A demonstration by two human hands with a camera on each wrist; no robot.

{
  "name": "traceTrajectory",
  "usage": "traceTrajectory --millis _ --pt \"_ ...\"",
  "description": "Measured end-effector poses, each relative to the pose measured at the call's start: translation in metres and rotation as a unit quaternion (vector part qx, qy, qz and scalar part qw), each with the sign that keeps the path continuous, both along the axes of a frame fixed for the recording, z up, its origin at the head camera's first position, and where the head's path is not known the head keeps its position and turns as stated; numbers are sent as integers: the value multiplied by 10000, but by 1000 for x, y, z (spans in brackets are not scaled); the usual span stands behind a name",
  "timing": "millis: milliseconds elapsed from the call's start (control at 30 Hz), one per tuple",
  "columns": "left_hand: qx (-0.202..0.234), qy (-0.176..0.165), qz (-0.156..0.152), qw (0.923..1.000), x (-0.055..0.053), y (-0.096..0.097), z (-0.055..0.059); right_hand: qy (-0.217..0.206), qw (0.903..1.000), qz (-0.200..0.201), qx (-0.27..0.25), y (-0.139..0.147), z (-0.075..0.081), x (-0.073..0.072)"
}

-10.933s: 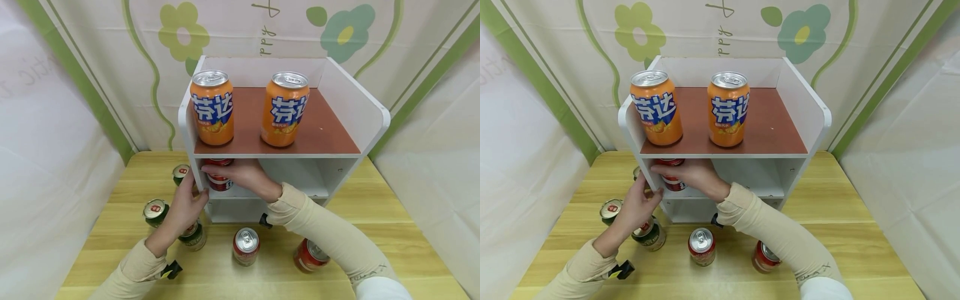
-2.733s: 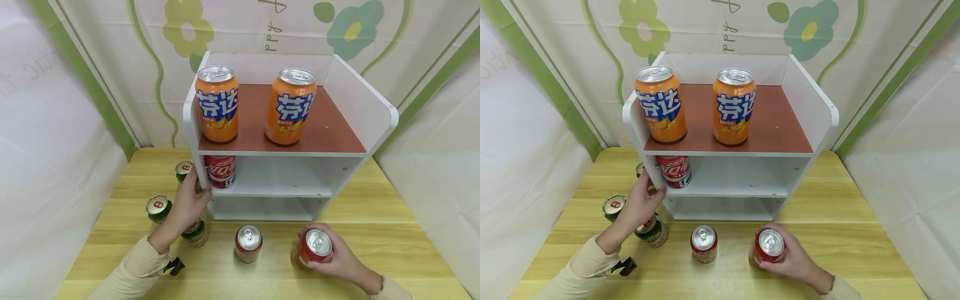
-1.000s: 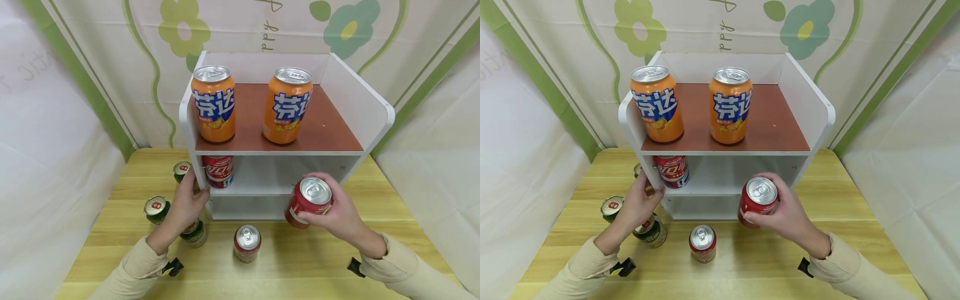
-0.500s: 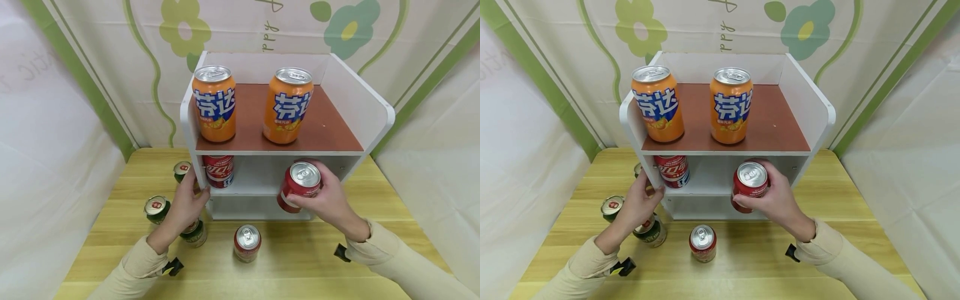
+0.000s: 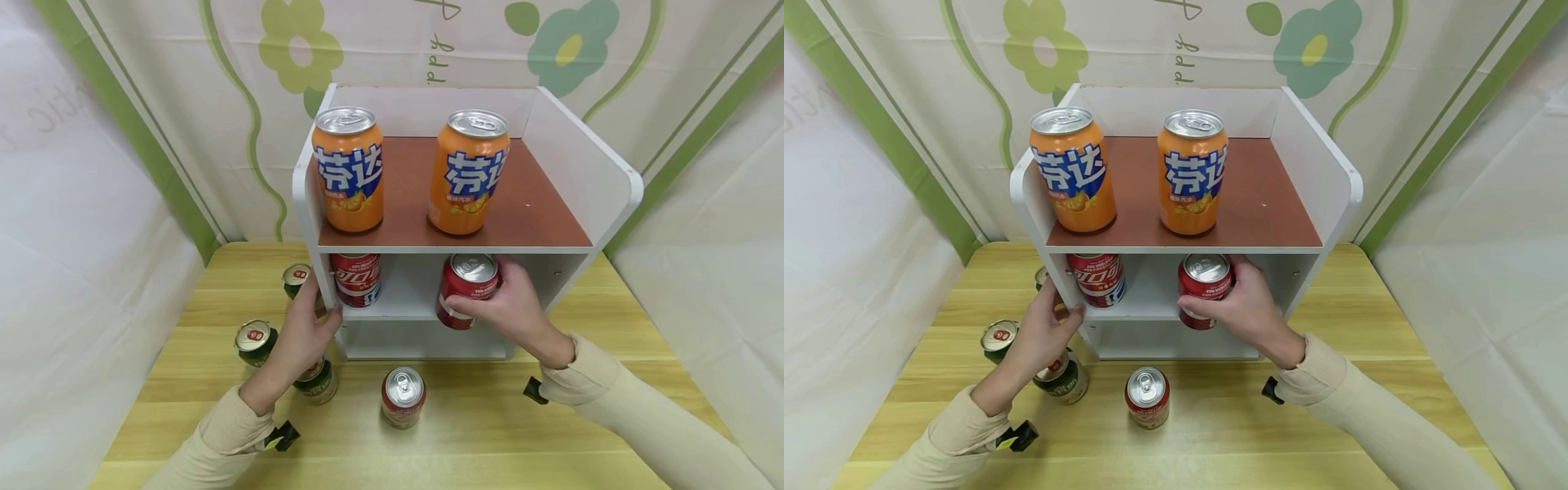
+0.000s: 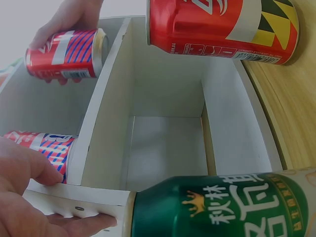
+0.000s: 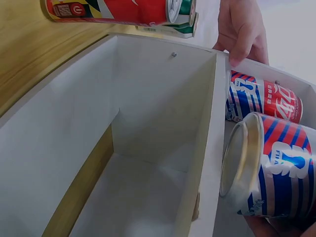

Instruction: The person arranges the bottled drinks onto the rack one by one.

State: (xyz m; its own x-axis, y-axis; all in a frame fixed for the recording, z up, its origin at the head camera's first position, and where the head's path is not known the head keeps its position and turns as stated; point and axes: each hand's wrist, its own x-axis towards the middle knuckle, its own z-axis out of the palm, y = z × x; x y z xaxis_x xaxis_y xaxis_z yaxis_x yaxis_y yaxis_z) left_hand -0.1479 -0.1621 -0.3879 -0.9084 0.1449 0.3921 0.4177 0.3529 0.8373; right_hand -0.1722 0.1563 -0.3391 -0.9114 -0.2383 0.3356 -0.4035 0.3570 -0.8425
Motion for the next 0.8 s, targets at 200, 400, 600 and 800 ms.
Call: traceTrajectory --millis 200,400,600,800 --pt "90 -23 -53 9999 0 0 0 -211 9998 -46 -58 -10 2 -9" --pt "77 -32 -36 10000 1 0 0 -254 9995 21 -193 -21 4 -18" --pt "-22 -36 40 10000 0 0 0 -451 9972 164 -570 -32 5 -24" --pt "-5 -49 27 10000 0 0 0 -312 9965 303 -710 -41 5 -30"
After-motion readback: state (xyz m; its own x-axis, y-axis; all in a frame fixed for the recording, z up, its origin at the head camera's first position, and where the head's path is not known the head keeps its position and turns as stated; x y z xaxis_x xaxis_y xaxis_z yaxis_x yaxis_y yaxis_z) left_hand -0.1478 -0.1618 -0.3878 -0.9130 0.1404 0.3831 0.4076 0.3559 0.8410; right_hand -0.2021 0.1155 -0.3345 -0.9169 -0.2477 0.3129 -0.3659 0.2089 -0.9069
